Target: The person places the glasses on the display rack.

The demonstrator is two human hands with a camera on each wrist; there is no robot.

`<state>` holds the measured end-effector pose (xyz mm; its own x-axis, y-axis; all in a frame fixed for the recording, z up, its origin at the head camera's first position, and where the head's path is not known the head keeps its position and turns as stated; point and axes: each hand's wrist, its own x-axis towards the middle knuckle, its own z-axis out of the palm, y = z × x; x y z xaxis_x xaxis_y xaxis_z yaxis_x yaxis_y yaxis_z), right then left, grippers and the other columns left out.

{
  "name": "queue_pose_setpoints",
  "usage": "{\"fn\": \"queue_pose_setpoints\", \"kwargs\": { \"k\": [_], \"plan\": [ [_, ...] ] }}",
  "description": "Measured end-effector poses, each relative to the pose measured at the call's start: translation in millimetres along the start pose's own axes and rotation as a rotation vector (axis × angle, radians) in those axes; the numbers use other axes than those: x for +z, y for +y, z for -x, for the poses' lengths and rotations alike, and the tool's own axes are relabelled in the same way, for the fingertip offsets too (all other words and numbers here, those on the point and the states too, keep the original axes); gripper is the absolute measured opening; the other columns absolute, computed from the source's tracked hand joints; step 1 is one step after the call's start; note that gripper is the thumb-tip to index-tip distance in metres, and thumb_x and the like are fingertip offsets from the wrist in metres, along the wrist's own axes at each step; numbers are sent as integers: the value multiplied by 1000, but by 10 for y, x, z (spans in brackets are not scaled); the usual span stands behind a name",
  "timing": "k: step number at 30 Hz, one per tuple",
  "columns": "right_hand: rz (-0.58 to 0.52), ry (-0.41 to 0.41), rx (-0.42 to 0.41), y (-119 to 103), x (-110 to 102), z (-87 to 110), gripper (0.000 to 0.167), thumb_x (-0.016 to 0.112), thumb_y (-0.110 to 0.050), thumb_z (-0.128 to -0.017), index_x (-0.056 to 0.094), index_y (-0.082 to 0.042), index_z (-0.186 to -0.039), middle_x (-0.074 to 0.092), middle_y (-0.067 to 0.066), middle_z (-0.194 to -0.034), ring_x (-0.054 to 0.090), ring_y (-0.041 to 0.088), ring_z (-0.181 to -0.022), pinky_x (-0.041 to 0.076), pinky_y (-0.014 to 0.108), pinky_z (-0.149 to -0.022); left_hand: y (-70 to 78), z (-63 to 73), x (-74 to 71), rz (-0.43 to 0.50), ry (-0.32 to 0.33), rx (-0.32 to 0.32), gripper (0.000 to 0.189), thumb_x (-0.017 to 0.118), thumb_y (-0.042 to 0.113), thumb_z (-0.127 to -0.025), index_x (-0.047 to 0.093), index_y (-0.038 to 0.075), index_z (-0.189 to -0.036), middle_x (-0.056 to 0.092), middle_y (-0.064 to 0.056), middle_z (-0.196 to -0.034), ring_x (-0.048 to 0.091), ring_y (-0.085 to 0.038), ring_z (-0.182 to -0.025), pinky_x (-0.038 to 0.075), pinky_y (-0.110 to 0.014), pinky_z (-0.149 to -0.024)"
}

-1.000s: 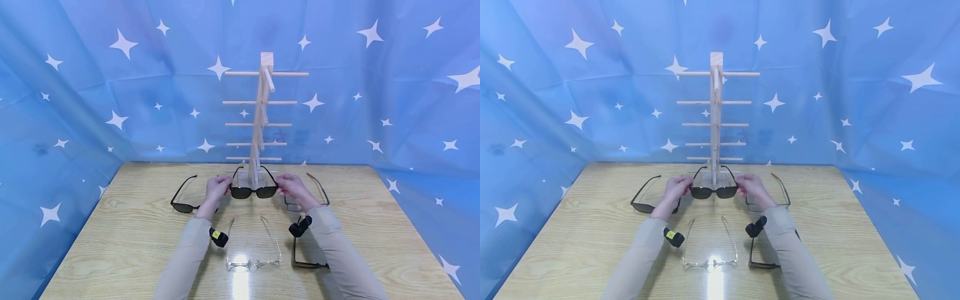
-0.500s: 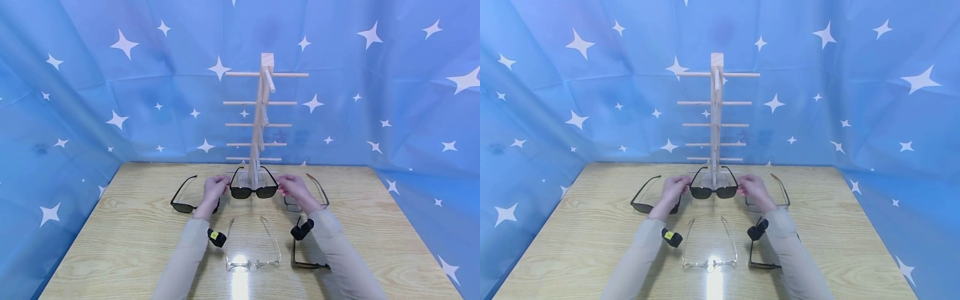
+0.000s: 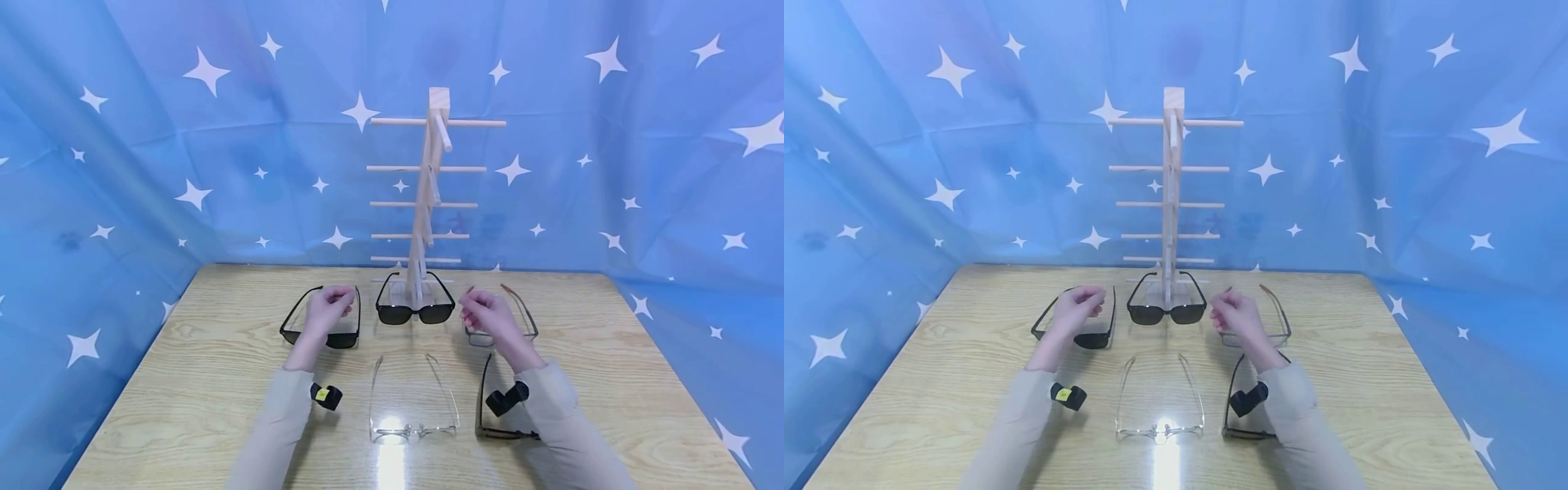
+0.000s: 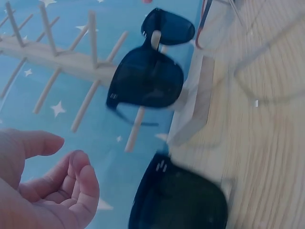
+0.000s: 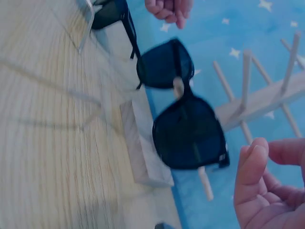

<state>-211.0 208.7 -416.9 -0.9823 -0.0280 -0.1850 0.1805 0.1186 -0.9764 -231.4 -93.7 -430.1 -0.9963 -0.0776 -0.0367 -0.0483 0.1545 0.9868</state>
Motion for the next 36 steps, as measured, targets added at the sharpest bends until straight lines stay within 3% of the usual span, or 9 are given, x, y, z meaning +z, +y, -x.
{"fn": "queue_pose_setpoints", "kwargs": {
  "k": [5,13,18,22,30,36],
  "plan": [
    [-12,-14,-39,5,136,102,18,57,-13,-93,55,5,-97,58,3,-70,53,6,-53,47,19,-51,-20,54,-210,-43,24,-10,21,62,9,-90,66,-6,-104,65,-15,-87,61,-16,-71,55,-29,-71],
    [18,-70,-80,-12,406,259,28,57,-12,-93,54,13,-103,58,2,-68,53,8,-53,47,20,-50,-144,79,-477,-36,87,-17,22,62,8,-90,64,-8,-105,64,-5,-81,57,-6,-64,51,-16,-62],
    [51,-127,-115,-9,576,324,21,57,-9,-93,56,10,-99,59,4,-67,53,8,-52,48,20,-49,-200,91,-623,-31,123,-4,22,61,5,-90,63,-11,-103,65,-14,-84,56,-5,-62,50,-15,-61],
    [51,-166,-139,1,702,340,20,57,-7,-92,55,12,-97,59,5,-67,53,8,-52,48,20,-49,-243,115,-735,-40,149,-11,22,60,5,-90,62,-12,-103,64,-15,-83,56,-5,-63,50,-15,-60],
    [65,-237,-183,56,955,310,18,58,-5,-91,58,12,-97,60,3,-66,54,8,-54,49,20,-50,-301,145,-908,-48,202,-7,22,60,3,-89,62,-14,-102,63,-6,-76,58,-7,-63,53,-19,-63],
    [62,-259,-168,83,1167,280,20,58,-5,-91,59,12,-102,63,7,-73,60,14,-62,56,33,-60,-349,145,-994,-49,235,-7,21,61,1,-87,62,-14,-101,63,-3,-73,57,-5,-59,51,-15,-59]
  ]
}}
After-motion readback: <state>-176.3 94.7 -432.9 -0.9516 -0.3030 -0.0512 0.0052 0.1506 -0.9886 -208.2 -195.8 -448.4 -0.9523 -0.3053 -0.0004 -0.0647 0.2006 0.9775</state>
